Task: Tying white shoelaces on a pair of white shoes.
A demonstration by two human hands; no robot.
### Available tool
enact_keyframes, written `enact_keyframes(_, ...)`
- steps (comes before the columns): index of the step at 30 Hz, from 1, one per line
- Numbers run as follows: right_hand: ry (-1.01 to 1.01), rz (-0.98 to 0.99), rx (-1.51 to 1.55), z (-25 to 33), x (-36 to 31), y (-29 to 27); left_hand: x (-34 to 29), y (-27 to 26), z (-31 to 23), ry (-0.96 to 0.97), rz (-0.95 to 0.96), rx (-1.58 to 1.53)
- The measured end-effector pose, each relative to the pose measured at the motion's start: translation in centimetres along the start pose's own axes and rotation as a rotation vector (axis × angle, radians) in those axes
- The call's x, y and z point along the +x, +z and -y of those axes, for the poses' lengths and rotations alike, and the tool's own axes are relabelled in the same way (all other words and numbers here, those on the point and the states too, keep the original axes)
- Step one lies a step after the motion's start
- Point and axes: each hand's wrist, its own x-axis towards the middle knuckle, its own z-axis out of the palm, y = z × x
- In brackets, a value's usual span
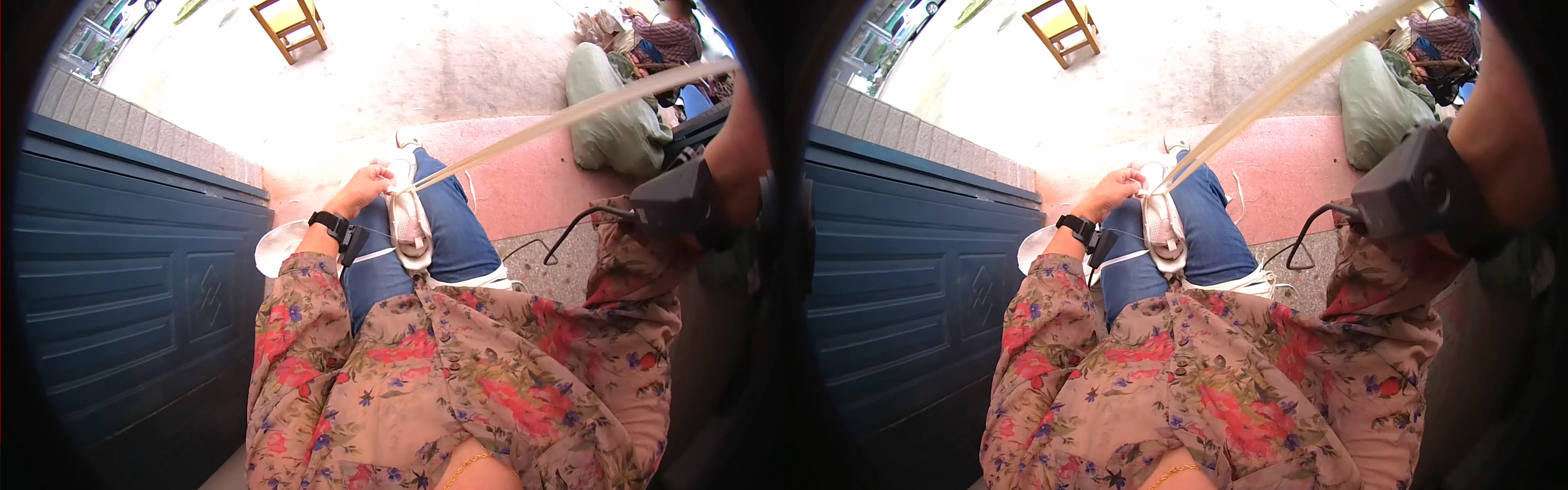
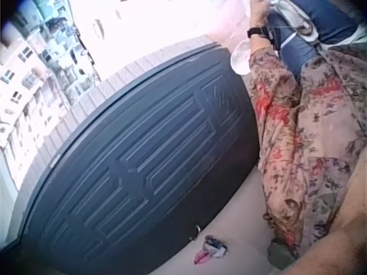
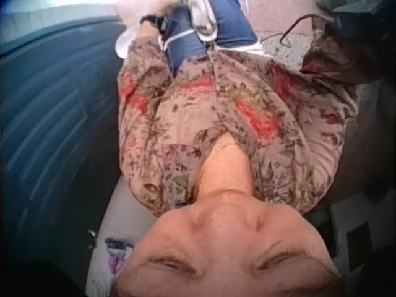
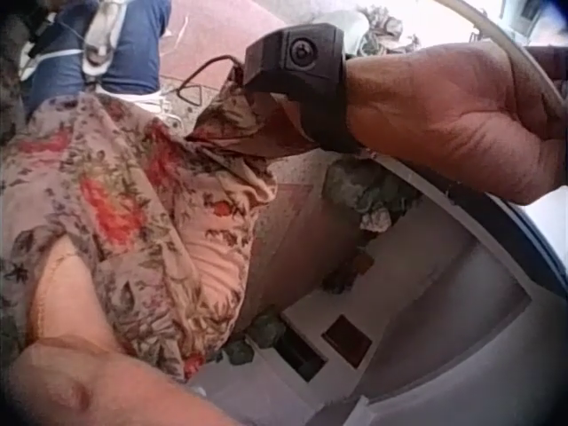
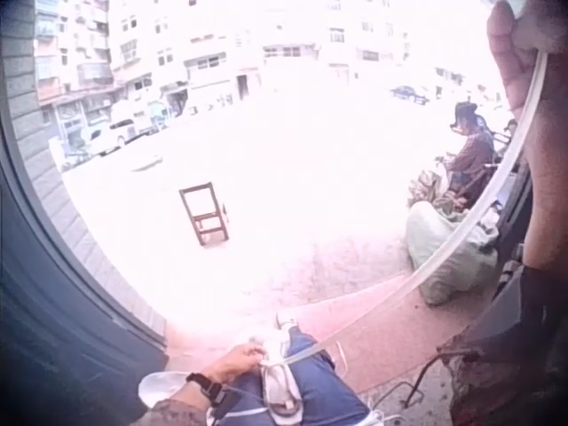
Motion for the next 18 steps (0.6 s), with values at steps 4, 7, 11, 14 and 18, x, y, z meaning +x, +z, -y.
enact_keyframes(4,0.029,-0.003,-0.034,0.4,0.6,-0.2,0.7,1.1,-0.4,0.242,-0.132,0.271)
enact_keyframes(7,0.054,-0.001,-0.061,0.6,0.9,-0.5,1.0,2.9,-1.9,0.418,-0.187,0.708)
enact_keyframes(11,0.078,0.008,-0.094,1.0,1.7,-0.7,1.9,4.6,-1.6,0.536,-0.189,1.147)
enact_keyframes(14,0.098,0.009,-0.120,1.2,2.1,-1.2,2.1,5.2,-1.4,0.545,-0.211,1.175)
enact_keyframes(18,0.119,0.014,-0.139,1.4,2.8,-1.7,4.4,4.2,-0.2,0.411,-0.097,0.967)
